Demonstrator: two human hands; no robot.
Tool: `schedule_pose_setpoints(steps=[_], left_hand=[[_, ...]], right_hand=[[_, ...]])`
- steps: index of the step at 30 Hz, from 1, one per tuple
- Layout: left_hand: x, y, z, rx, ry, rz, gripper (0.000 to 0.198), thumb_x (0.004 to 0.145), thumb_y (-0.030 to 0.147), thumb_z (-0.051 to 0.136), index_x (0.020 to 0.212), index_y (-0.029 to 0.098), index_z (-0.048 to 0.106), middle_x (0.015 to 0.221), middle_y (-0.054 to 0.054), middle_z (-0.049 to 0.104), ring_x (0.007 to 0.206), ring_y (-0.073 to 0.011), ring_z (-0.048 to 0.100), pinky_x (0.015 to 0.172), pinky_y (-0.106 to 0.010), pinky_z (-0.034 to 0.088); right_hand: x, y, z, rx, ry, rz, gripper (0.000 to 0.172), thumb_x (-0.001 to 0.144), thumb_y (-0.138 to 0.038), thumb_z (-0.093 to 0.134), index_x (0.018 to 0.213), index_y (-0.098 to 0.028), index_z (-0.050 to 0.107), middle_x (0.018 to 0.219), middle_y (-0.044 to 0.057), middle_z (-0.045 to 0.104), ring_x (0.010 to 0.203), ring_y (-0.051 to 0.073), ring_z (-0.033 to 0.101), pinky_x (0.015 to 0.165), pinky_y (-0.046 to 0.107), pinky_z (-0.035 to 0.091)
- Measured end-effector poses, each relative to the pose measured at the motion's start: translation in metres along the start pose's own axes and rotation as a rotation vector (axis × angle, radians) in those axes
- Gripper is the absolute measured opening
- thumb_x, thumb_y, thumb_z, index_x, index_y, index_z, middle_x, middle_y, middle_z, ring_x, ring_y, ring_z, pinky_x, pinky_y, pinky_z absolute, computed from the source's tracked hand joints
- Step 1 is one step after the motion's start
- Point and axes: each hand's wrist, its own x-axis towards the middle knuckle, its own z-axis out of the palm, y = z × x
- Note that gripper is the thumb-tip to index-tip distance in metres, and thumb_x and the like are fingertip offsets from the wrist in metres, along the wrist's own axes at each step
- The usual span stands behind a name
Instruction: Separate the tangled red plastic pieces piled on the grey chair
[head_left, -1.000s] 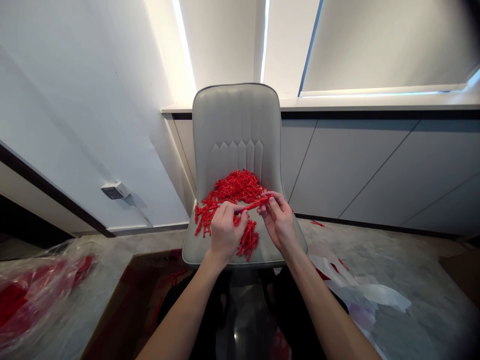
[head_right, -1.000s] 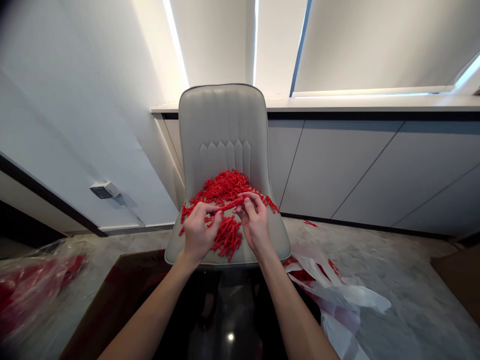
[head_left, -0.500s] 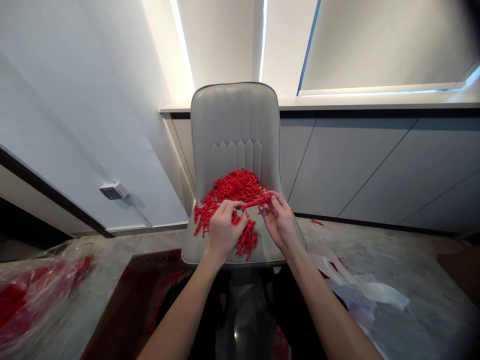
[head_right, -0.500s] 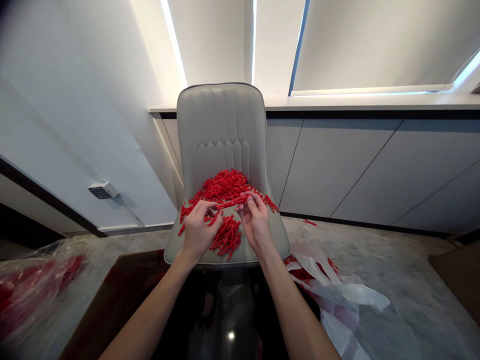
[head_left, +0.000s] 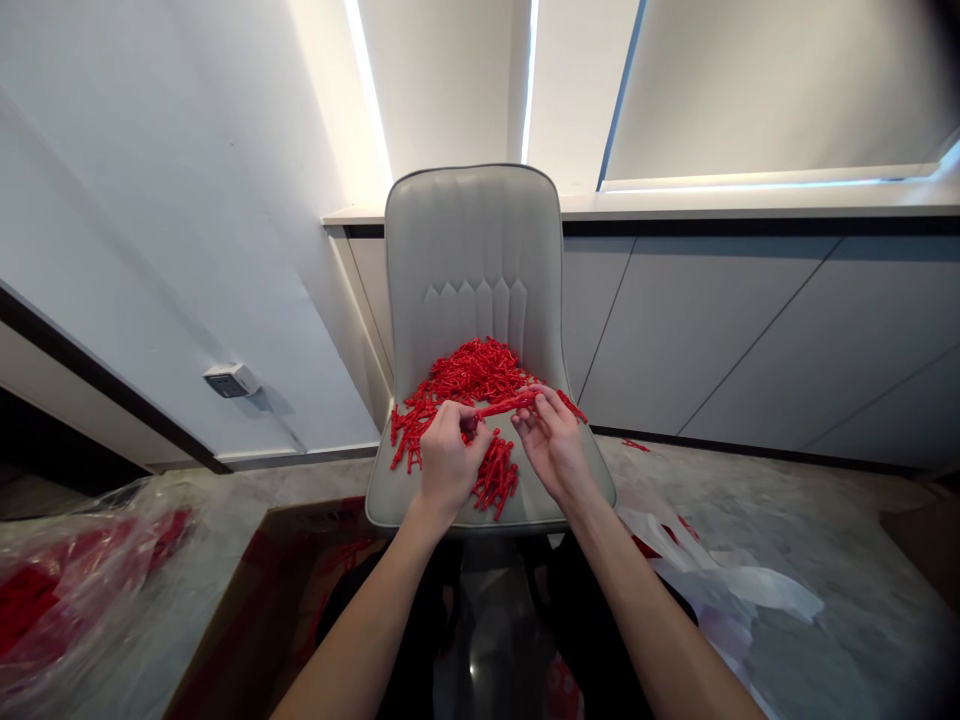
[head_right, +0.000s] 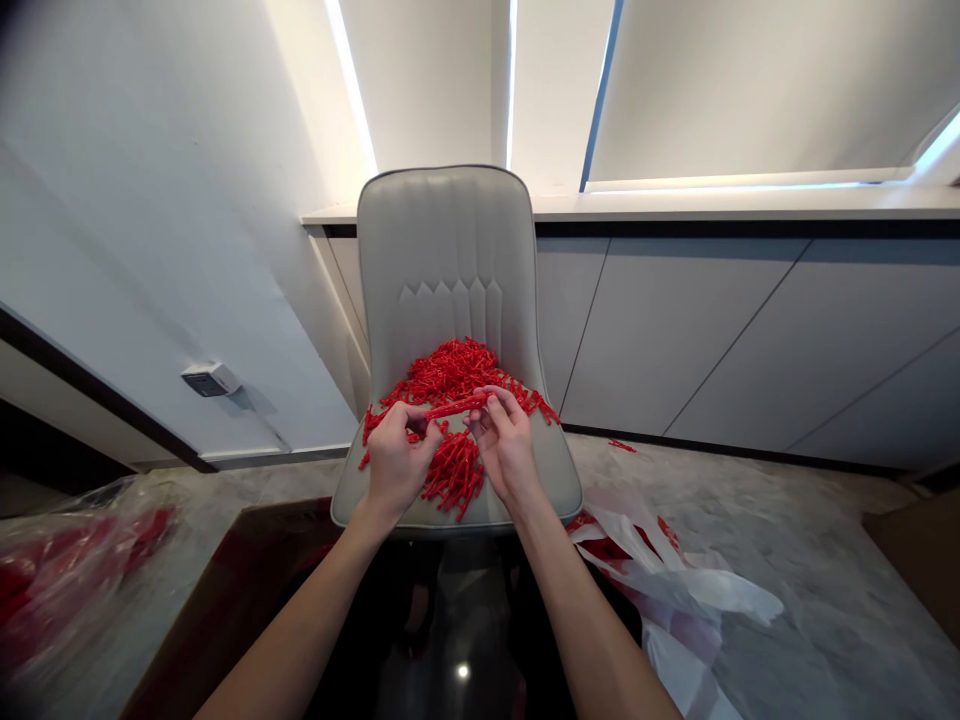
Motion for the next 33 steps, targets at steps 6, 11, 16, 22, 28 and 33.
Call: schedule_pose_setpoints(steps=[6, 11, 16, 22, 28, 33], left_hand=[[0.002, 0.001, -0.002, -0.035, -0.040, -0.026, 0.008, 0.084, 0.013, 0.061, 0.089, 0.019, 0.059, 0.079, 0.001, 0.061, 0.070, -0.0133, 0.059, 0.068, -0.026, 0.048], [0.005, 0.005, -0.005, -0.111, -0.128, -0.080, 0.013, 0.092, 0.021, 0.056, 0.080, 0.019, 0.058, 0.075, 0.000, 0.059, 0.069, -0.0136, 0.056, 0.066, -0.027, 0.045], [0.006, 0.009, -0.007, -0.183, -0.193, -0.137, 0.016, 0.094, 0.028, 0.056, 0.083, 0.018, 0.062, 0.075, 0.000, 0.061, 0.068, -0.0138, 0.056, 0.067, -0.026, 0.044], [0.006, 0.011, -0.008, -0.237, -0.224, -0.146, 0.017, 0.094, 0.027, 0.055, 0.083, 0.018, 0.064, 0.078, -0.001, 0.066, 0.072, -0.0149, 0.060, 0.070, -0.027, 0.045], [0.004, 0.010, -0.007, -0.285, -0.272, -0.199, 0.018, 0.093, 0.024, 0.052, 0.079, 0.019, 0.063, 0.071, 0.002, 0.062, 0.066, -0.0136, 0.056, 0.066, -0.026, 0.042], [0.004, 0.010, -0.006, -0.337, -0.317, -0.212, 0.025, 0.094, 0.031, 0.051, 0.074, 0.018, 0.060, 0.066, 0.002, 0.057, 0.063, -0.0135, 0.053, 0.063, -0.026, 0.041]], right_hand=[[-0.001, 0.003, 0.001, 0.027, 0.022, 0.012, 0.022, 0.077, -0.034, 0.079, 0.092, -0.023, 0.067, 0.090, 0.000, 0.067, 0.072, 0.012, 0.061, 0.079, 0.033, 0.060], [-0.001, 0.004, 0.003, 0.037, -0.008, 0.036, 0.023, 0.077, -0.033, 0.080, 0.092, -0.024, 0.066, 0.083, -0.001, 0.065, 0.073, 0.013, 0.062, 0.080, 0.034, 0.060], [-0.002, 0.003, 0.004, 0.106, -0.024, 0.073, 0.024, 0.075, -0.030, 0.083, 0.091, -0.023, 0.067, 0.084, -0.002, 0.066, 0.072, 0.010, 0.061, 0.080, 0.029, 0.058], [-0.004, 0.001, 0.004, 0.073, -0.101, 0.105, 0.021, 0.079, -0.031, 0.079, 0.096, -0.023, 0.068, 0.088, -0.002, 0.066, 0.067, 0.010, 0.058, 0.070, 0.026, 0.055], [-0.005, 0.006, 0.003, -0.106, -0.259, 0.070, 0.029, 0.077, -0.038, 0.080, 0.101, -0.024, 0.069, 0.095, 0.000, 0.068, 0.070, 0.011, 0.058, 0.068, 0.025, 0.052], [-0.003, 0.008, 0.003, -0.242, -0.284, -0.012, 0.029, 0.071, -0.034, 0.085, 0.093, -0.022, 0.070, 0.086, 0.000, 0.068, 0.075, 0.014, 0.060, 0.072, 0.026, 0.051]])
